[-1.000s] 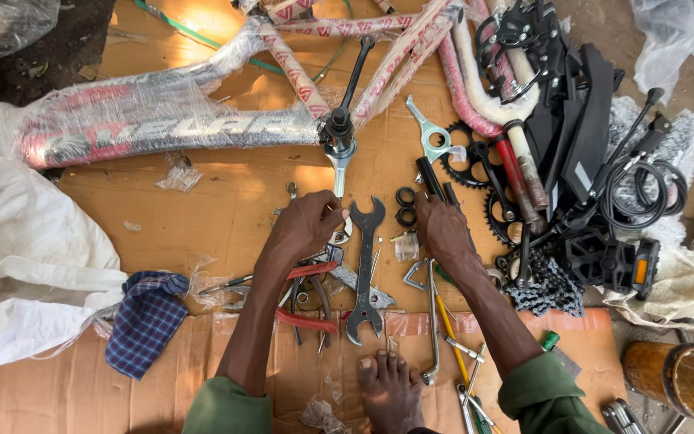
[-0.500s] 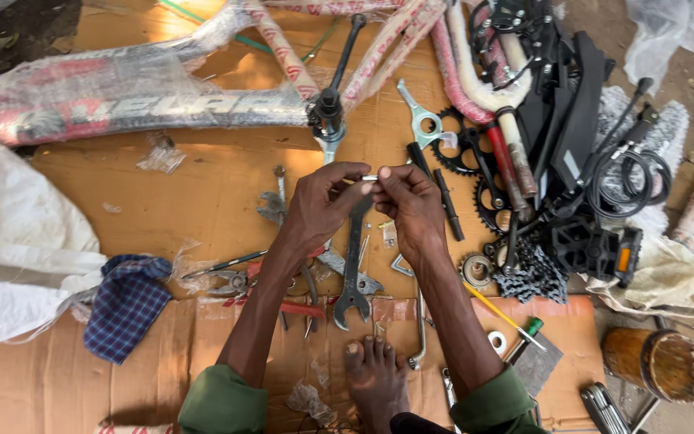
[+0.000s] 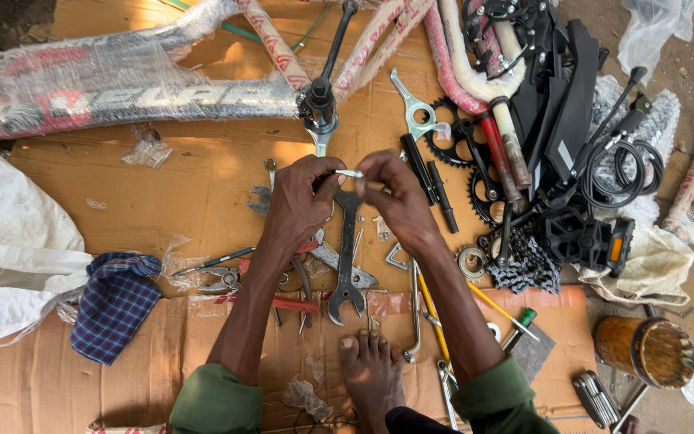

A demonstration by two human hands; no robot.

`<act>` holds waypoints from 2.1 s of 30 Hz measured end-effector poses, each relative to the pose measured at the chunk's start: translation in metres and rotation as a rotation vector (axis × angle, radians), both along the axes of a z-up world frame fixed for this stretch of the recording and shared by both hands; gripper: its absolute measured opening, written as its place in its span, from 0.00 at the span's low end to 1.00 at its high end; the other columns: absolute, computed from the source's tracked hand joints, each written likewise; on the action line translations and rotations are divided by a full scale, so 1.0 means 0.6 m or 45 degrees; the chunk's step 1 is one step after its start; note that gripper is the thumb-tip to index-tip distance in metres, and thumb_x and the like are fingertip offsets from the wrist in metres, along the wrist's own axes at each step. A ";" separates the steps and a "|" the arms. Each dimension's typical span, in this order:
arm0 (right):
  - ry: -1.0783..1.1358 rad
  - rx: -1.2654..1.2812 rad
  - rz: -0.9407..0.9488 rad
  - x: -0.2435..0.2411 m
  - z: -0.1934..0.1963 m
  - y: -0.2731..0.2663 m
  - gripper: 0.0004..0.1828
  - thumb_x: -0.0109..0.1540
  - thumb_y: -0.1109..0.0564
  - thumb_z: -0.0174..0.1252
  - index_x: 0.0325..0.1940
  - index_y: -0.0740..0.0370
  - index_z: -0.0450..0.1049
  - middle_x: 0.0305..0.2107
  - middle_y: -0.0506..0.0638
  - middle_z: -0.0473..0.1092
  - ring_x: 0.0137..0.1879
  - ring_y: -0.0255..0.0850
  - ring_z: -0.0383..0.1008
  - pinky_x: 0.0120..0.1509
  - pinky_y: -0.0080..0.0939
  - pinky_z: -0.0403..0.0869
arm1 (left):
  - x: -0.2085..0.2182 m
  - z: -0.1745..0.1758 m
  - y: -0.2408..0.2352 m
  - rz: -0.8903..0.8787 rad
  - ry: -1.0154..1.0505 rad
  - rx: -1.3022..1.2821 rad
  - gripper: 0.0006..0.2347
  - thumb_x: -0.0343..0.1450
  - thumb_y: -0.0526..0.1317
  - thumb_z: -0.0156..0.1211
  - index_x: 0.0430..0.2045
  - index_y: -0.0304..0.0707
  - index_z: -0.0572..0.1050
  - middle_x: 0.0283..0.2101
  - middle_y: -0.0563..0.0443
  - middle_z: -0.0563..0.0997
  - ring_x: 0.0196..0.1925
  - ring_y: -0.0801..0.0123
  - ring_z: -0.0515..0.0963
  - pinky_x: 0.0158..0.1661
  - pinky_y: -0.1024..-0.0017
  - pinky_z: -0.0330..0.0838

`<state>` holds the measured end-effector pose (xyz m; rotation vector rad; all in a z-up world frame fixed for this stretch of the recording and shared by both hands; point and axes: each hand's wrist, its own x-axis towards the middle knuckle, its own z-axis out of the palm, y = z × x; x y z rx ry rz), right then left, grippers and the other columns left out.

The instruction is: The person is assembling a bicycle crankset onto a wrapped bicycle frame. They use various tools, including wrenches and pliers, to tighten bolts and secure the crank arm to the bottom bracket spindle.

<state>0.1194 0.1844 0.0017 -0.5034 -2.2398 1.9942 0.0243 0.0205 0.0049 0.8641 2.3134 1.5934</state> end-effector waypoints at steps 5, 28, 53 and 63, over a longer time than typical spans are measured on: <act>-0.158 -0.108 -0.071 -0.004 -0.007 -0.004 0.08 0.69 0.58 0.52 0.52 0.57 0.73 0.40 0.53 0.73 0.45 0.42 0.71 0.48 0.42 0.72 | 0.002 0.004 -0.003 0.004 -0.034 -0.022 0.06 0.70 0.35 0.64 0.36 0.31 0.81 0.30 0.43 0.82 0.28 0.65 0.80 0.32 0.66 0.72; -0.017 -0.380 -0.058 0.006 -0.029 -0.003 0.13 0.68 0.50 0.54 0.52 0.60 0.68 0.40 0.47 0.74 0.46 0.37 0.73 0.48 0.41 0.74 | 0.002 0.000 0.001 0.004 -0.027 -0.064 0.08 0.69 0.35 0.63 0.38 0.31 0.82 0.35 0.40 0.84 0.32 0.60 0.84 0.35 0.64 0.75; -0.156 -0.462 -0.196 0.028 -0.067 -0.010 0.10 0.66 0.55 0.59 0.46 0.62 0.77 0.33 0.47 0.76 0.37 0.32 0.73 0.43 0.35 0.73 | 0.006 -0.022 0.005 -0.117 -0.214 -0.139 0.08 0.70 0.36 0.63 0.39 0.31 0.82 0.33 0.43 0.86 0.31 0.66 0.83 0.33 0.67 0.75; -0.288 0.916 -0.111 0.039 -0.094 0.004 0.05 0.64 0.61 0.59 0.43 0.64 0.76 0.36 0.54 0.76 0.37 0.43 0.76 0.40 0.47 0.72 | -0.024 -0.043 0.013 0.084 -0.127 -0.085 0.11 0.73 0.41 0.58 0.41 0.30 0.79 0.35 0.41 0.83 0.32 0.61 0.84 0.35 0.63 0.76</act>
